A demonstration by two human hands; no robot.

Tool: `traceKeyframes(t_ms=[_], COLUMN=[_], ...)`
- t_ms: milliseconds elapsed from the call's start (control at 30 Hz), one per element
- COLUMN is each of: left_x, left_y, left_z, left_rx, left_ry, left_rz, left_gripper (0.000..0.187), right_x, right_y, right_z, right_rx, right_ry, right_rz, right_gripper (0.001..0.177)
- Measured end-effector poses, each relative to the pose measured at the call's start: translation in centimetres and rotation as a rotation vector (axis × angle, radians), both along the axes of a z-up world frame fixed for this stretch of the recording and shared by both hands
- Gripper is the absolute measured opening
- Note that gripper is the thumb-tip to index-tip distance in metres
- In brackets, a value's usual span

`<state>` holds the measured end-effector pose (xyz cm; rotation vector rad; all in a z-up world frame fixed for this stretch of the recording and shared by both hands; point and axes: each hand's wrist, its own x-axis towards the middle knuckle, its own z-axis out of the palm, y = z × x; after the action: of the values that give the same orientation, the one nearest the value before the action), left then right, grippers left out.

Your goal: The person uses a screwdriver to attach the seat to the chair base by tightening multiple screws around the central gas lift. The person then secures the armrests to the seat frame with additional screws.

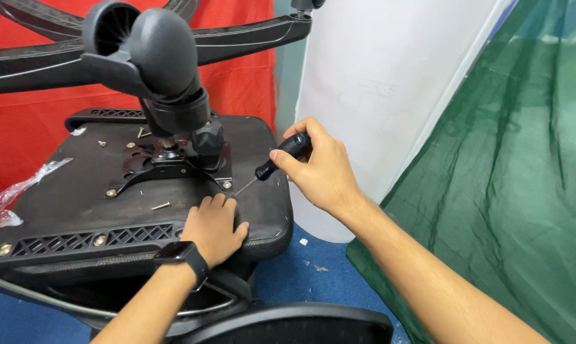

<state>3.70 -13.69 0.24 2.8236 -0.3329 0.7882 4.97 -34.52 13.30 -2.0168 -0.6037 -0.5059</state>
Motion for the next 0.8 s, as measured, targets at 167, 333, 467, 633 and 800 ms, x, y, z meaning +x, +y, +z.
traceKeyframes(t_ms=[167, 333, 467, 633, 800], left_x=[-1.1, -2.3, -3.2, -5.0, -6.7], left_y=[-0.1, 1.0, 1.5, 2.3, 4.1], left_z=[-0.9, -1.5, -1.3, -0.7, -0.5], left_rx=[0.029, 0.04, 0.053, 0.073, 0.098], left_ry=[0.094, 0.028, 0.011, 0.059, 0.068], left_rz=[0.035, -0.048, -0.085, -0.075, -0.126], left_gripper=[0.026, 0.022, 0.023, 0.021, 0.021], right_x=[-0.4, -0.3, -0.5, -0.6, -0.3], right_y=[-1.0, -1.6, -1.7, -1.9, -3.2], right_z=[-0.3, -0.4, -0.6, -0.6, -0.7], right_rx=[0.033, 0.02, 0.006, 0.026, 0.04], right_ry=[0.034, 0.027, -0.01, 0.008, 0.062], right_rz=[-0.022, -0.027, -0.029, -0.016, -0.032], right_gripper=[0.031, 0.03, 0.031, 0.031, 0.03])
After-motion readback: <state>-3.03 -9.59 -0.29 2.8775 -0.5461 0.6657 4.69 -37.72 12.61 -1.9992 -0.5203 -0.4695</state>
